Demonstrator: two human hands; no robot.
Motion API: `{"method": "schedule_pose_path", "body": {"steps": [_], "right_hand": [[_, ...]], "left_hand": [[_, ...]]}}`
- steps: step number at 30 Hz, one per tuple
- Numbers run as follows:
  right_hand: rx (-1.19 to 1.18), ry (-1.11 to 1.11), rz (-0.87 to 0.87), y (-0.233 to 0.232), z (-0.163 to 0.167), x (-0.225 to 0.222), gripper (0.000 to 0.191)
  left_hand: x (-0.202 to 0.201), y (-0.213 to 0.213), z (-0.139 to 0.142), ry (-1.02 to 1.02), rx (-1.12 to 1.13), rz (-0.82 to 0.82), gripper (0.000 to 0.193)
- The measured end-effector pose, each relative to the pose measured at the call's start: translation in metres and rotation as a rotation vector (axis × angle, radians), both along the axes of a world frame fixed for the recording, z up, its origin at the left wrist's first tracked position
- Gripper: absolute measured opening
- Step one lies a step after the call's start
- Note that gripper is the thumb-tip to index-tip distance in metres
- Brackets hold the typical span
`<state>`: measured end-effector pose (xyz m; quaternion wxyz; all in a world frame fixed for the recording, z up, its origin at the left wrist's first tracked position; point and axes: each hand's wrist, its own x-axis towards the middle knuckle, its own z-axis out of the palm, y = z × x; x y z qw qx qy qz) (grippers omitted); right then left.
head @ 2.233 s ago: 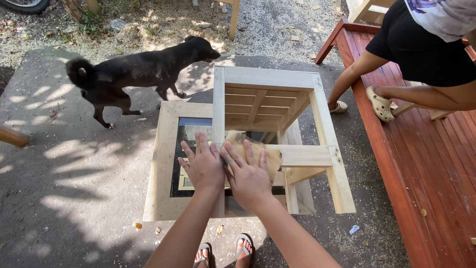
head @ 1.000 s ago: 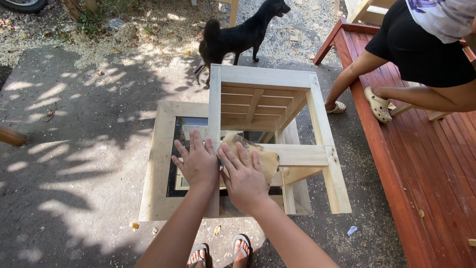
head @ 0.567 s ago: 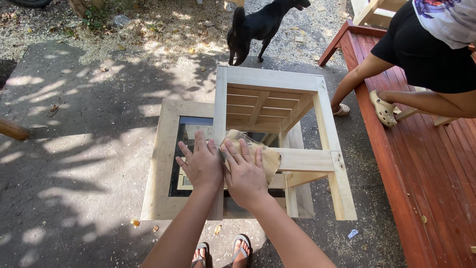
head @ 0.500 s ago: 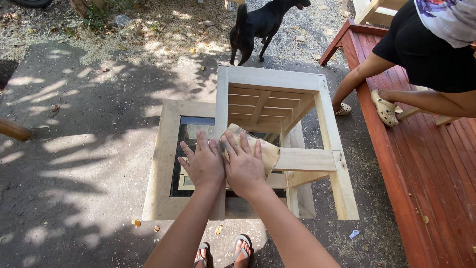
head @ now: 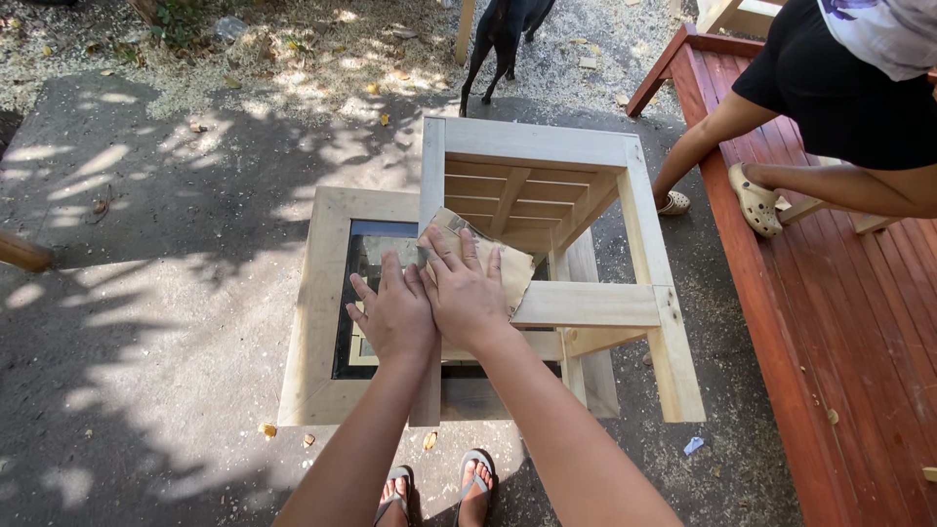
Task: The person sands the edges and surfaces of a wooden stool frame using a sanding block. They work on multiple sides and corners of the stool, smoothing the wood by hand.
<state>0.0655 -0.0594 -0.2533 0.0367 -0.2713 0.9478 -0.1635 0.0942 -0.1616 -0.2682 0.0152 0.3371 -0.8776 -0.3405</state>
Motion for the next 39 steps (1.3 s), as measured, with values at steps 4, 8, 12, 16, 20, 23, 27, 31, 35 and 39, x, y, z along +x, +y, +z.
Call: {"method": "schedule_pose_path", "body": {"steps": [4, 8, 12, 16, 20, 23, 27, 31, 35, 39], "right_hand": [[0.047, 0.15, 0.101, 0.012, -0.004, 0.009, 0.059], [0.058, 0.072, 0.059, 0.003, -0.004, -0.005, 0.056], [0.053, 0.013, 0.006, -0.006, 0.007, -0.013, 0.052], [0.085, 0.133, 0.1, 0.016, 0.007, 0.013, 0.059], [0.125, 0.106, 0.09, 0.017, -0.006, 0.006, 0.06], [0.082, 0.067, 0.043, 0.007, -0.009, -0.007, 0.058], [0.106, 0.159, 0.118, 0.025, -0.001, 0.017, 0.063], [0.08, 0.217, 0.119, 0.043, -0.005, 0.034, 0.059], [0.086, 0.148, 0.055, 0.033, -0.017, 0.014, 0.055], [0.078, 0.133, 0.07, 0.038, -0.014, 0.023, 0.056]], "left_hand": [[-0.001, 0.0, 0.0, 0.03, 0.021, 0.019, 0.059], [-0.002, 0.0, -0.004, 0.03, -0.011, 0.005, 0.06], [-0.002, 0.0, -0.005, 0.045, -0.012, 0.002, 0.06], [-0.004, 0.002, -0.002, 0.044, -0.003, 0.006, 0.061], [-0.005, 0.002, 0.002, 0.013, -0.002, 0.009, 0.06], [-0.003, 0.002, 0.002, -0.001, 0.006, -0.009, 0.06], [-0.005, 0.002, 0.0, 0.051, -0.01, -0.002, 0.06], [-0.007, 0.002, -0.001, 0.023, -0.026, -0.016, 0.058], [-0.007, 0.001, -0.002, 0.03, -0.013, -0.006, 0.058], [-0.007, 0.002, -0.005, 0.05, -0.039, -0.019, 0.057]]}}
